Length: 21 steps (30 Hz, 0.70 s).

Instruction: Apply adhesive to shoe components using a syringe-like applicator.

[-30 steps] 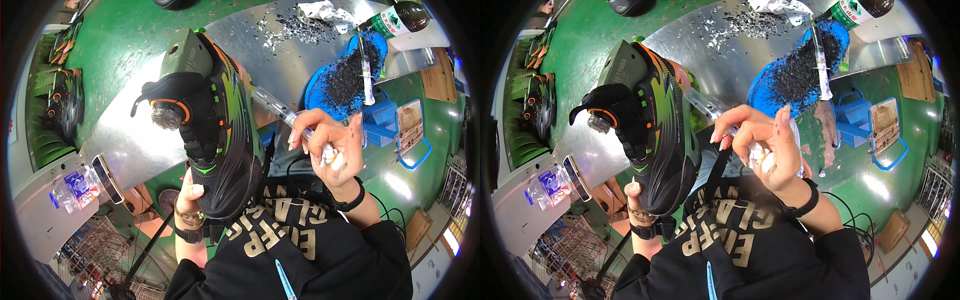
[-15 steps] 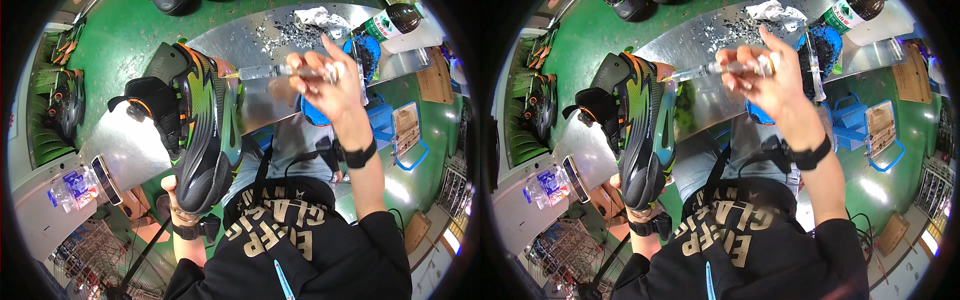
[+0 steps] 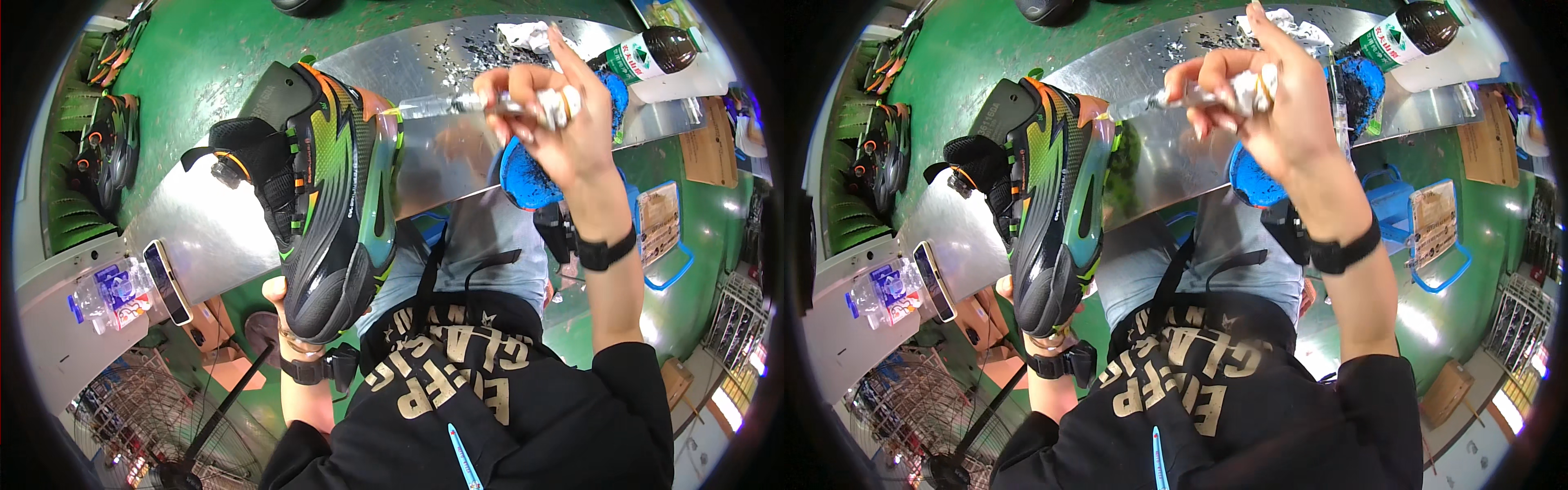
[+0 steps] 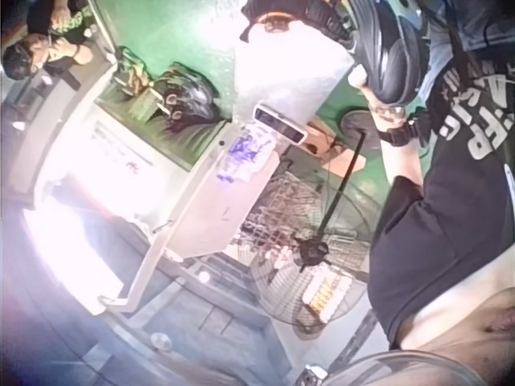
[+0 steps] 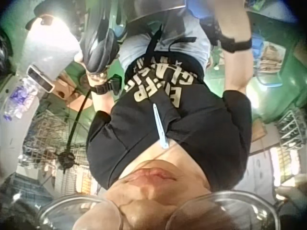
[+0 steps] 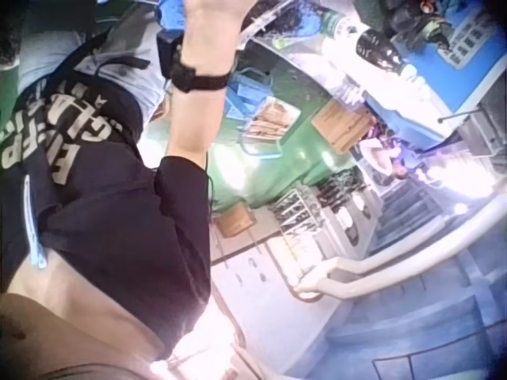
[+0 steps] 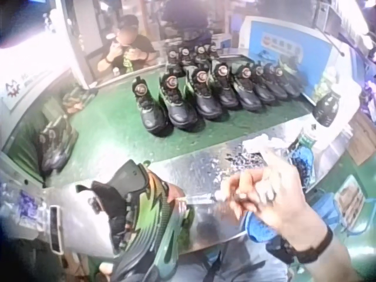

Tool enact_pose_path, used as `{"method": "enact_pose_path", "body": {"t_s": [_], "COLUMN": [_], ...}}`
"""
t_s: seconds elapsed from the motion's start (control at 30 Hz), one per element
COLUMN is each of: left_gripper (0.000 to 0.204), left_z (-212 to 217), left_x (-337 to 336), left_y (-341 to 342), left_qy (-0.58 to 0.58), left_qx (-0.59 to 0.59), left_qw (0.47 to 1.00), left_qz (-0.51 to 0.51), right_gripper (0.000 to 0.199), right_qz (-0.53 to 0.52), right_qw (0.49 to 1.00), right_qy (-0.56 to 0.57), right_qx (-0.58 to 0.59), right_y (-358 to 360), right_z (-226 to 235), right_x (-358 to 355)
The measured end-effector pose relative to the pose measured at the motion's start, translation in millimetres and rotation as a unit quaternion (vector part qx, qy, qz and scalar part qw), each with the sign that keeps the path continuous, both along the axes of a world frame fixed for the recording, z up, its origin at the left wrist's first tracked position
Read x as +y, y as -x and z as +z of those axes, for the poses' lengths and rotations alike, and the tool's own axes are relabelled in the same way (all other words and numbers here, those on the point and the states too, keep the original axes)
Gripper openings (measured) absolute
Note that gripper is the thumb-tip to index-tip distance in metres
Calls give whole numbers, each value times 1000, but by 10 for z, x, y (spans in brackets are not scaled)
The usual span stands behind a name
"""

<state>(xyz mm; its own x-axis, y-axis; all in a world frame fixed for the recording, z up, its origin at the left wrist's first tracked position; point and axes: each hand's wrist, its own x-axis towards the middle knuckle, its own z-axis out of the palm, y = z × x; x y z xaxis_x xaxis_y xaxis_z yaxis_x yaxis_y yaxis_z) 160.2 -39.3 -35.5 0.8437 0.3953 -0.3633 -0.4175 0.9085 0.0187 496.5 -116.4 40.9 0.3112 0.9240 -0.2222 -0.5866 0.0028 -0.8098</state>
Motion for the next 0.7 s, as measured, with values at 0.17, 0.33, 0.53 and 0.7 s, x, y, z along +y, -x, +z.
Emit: {"method": "enact_pose_path", "body": {"t_s": [0.17, 0.33, 0.53, 0.7], "left_gripper": [83, 86, 85, 85], "left_z": [-123, -288, -356, -306], "left_x": [-157, -337, -474, -498], "left_y": [-23, -246, -495, -650], "left_qy": [-120, -212, -237, -216], "left_qx": [81, 57, 72, 52], "left_qw": [988, 965, 955, 960], "left_qz": [-60, -143, -161, -172], "right_gripper": [76, 80, 81, 82], "right_qz": [-18, -23, -19, -7], "right_qw": [996, 973, 973, 962], "right_qy": [3, 11, 53, 56], "right_qx": [-90, -227, -224, -269], "right_y": [528, 865, 920, 932], "right_z": [148, 224, 387, 482], "right_x": [-426, -844, -1212, -1300]}}
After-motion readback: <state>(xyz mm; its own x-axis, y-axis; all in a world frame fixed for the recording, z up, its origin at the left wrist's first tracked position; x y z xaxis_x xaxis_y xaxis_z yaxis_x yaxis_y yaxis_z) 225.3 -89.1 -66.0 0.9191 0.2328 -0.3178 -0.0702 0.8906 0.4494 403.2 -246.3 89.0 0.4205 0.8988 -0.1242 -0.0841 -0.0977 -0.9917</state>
